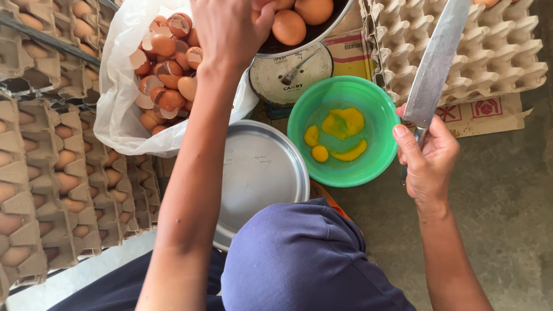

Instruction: The person cracks eggs one by one using a knife, collecting the contents in a green bowl and discarding the shells into a white bag. The person repeats this process continuously throughout the clip.

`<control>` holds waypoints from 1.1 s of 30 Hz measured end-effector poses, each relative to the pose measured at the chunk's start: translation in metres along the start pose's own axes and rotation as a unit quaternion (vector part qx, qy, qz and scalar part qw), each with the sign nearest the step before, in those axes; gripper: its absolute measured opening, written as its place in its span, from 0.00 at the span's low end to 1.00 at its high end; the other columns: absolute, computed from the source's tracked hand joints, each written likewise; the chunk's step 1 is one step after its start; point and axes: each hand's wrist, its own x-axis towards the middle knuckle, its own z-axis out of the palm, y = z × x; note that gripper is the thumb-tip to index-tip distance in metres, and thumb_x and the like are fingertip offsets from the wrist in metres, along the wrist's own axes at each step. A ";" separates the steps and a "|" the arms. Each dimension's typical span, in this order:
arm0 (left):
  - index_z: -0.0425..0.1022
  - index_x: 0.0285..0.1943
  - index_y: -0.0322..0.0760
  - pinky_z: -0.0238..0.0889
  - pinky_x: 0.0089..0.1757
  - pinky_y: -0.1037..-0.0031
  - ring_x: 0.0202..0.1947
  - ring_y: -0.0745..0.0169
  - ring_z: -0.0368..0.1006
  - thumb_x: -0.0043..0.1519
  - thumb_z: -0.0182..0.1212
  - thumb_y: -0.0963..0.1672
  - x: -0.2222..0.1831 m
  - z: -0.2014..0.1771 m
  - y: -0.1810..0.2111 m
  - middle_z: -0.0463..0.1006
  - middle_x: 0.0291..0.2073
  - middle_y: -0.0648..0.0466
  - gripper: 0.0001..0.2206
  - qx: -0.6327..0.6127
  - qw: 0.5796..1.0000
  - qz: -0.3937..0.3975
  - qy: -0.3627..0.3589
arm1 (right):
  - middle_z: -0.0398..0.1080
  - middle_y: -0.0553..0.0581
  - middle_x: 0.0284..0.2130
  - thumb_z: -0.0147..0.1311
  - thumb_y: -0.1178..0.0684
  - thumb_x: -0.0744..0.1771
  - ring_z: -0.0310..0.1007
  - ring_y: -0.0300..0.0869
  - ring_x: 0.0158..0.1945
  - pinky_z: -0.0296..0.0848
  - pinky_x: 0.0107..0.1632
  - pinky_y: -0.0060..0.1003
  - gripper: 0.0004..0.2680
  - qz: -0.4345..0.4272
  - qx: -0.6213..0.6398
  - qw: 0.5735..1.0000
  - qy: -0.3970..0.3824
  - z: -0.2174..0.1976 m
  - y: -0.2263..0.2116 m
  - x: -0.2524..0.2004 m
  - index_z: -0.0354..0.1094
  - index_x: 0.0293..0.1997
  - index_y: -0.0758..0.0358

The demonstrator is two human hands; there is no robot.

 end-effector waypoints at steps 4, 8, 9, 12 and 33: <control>0.77 0.45 0.32 0.69 0.44 0.60 0.39 0.47 0.77 0.59 0.74 0.44 -0.018 -0.037 0.037 0.80 0.38 0.50 0.13 -0.153 0.982 -0.073 0.086 | 0.71 0.49 0.41 0.59 0.60 0.70 0.59 0.28 0.28 0.57 0.30 0.25 0.09 0.003 0.012 1.000 0.005 -0.001 0.004 0.000 0.70 0.55 0.67; 0.72 0.66 0.32 0.76 0.53 0.66 0.53 0.56 0.79 0.68 0.67 0.43 -0.050 -0.045 0.090 0.80 0.54 0.50 0.19 -0.633 0.692 -0.343 0.042 | 0.62 0.46 0.26 0.50 0.56 0.75 0.55 0.27 0.26 0.54 0.31 0.23 0.07 0.007 0.002 1.000 0.008 0.001 0.006 -0.006 0.74 0.53 0.69; 0.70 0.70 0.32 0.76 0.54 0.65 0.55 0.54 0.78 0.66 0.66 0.43 -0.058 -0.040 0.106 0.78 0.57 0.49 0.23 -0.720 0.567 -0.399 0.038 | 0.67 0.50 0.30 0.47 0.57 0.76 0.56 0.27 0.26 0.55 0.31 0.24 0.08 0.004 -0.041 0.999 0.001 0.002 0.004 -0.009 0.72 0.54 0.69; 0.67 0.71 0.31 0.76 0.54 0.64 0.56 0.58 0.78 0.66 0.63 0.44 -0.086 -0.019 0.142 0.76 0.59 0.50 0.24 -0.751 0.490 -0.439 -0.052 | 0.75 0.56 0.41 0.42 0.59 0.76 0.62 0.29 0.30 0.61 0.34 0.26 0.09 -0.040 -0.164 0.985 -0.020 0.008 -0.002 -0.021 0.63 0.63 0.70; 0.72 0.65 0.28 0.74 0.55 0.66 0.51 0.65 0.77 0.69 0.58 0.46 -0.156 0.049 0.159 0.79 0.53 0.51 0.19 -0.726 0.471 -0.473 -0.165 | 0.71 0.49 0.43 0.58 0.58 0.70 0.62 0.29 0.36 0.65 0.37 0.25 0.20 -0.081 -0.214 0.973 -0.040 0.014 0.013 -0.005 0.58 0.71 0.67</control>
